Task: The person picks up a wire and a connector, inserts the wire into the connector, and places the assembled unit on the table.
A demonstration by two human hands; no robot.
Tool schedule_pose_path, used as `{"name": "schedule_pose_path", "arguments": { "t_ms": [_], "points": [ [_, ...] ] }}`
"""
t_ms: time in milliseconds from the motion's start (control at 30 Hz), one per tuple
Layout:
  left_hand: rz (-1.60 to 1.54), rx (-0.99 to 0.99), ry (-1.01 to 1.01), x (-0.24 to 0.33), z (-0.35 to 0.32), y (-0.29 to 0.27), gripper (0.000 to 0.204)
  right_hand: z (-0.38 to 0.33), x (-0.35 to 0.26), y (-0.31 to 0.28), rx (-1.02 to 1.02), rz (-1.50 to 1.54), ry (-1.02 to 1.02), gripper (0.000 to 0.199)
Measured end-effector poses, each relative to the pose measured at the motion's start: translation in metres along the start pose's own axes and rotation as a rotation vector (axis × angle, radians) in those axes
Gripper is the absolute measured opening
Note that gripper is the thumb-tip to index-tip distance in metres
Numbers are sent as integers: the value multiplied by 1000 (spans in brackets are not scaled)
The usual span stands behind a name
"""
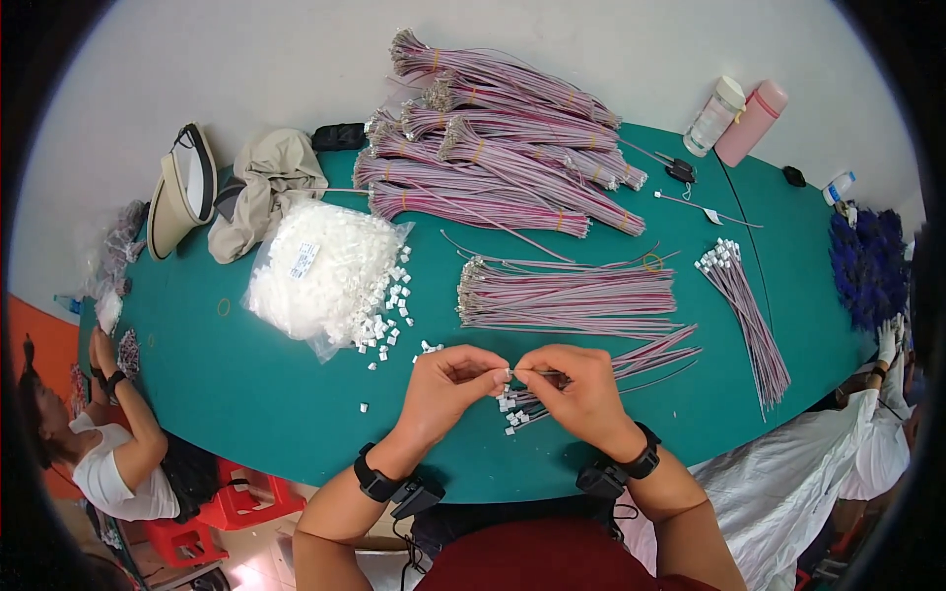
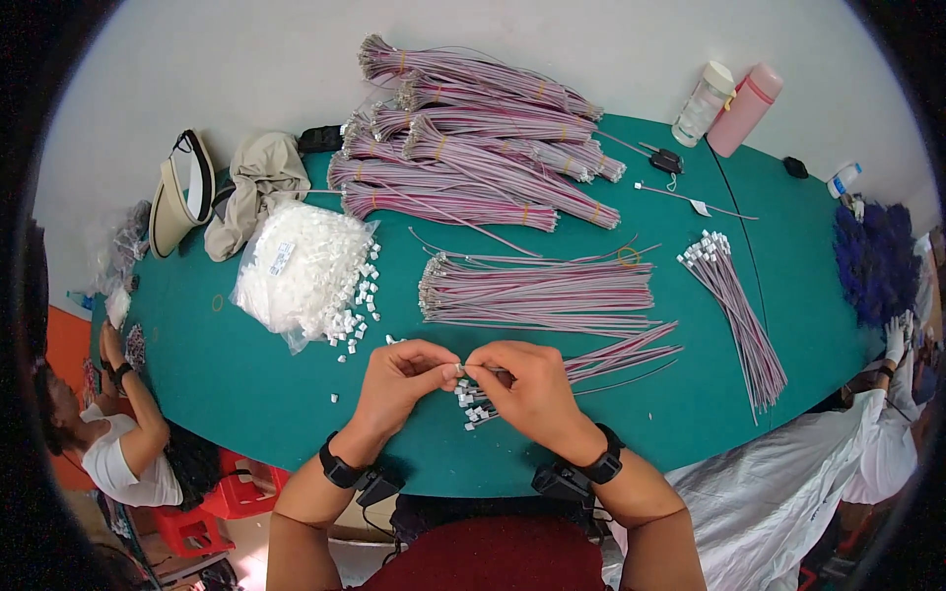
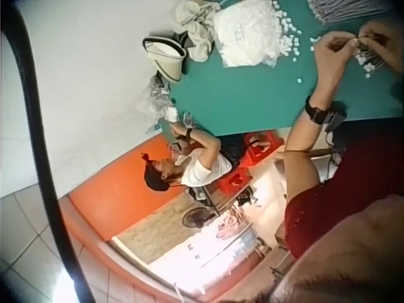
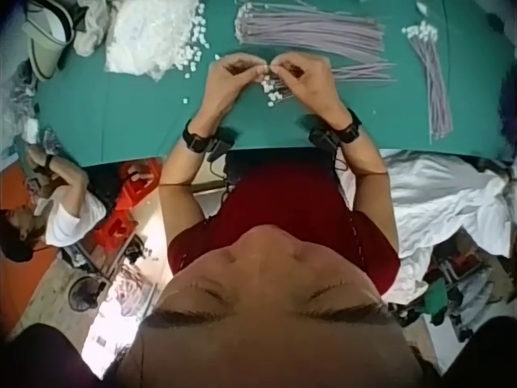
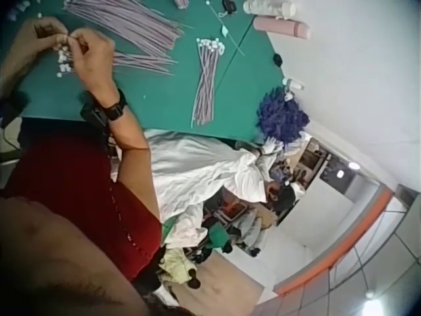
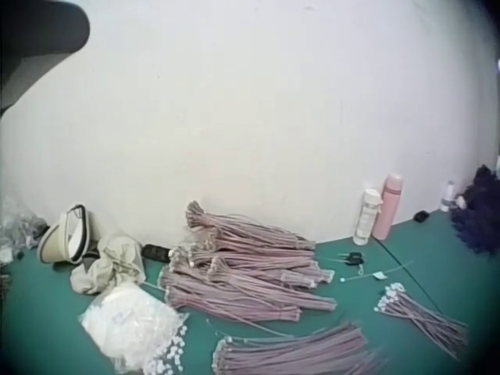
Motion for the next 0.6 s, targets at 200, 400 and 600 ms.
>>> {"name": "schedule_pose_path", "arguments": {
  "t_ms": [200, 400, 600],
  "points": [
    [49, -1, 40, -2, -1, 0, 13, -1, 2, 3, -19, -136, -148, 6],
    [78, -6, 48, -1, -1, 1, 12, 0, 0, 6, 3, -142, -179, 7],
    [105, 14, 55, 0, 0, 1, 10, -2, 1, 6, 23, -149, -191, 7]
  ]
}}
Point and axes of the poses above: each hand's wrist, its own z-axis towards the middle knuckle, its own y-axis out of the palm, x = y × z, the point moved 3 cm from there along z, towards the middle knuckle
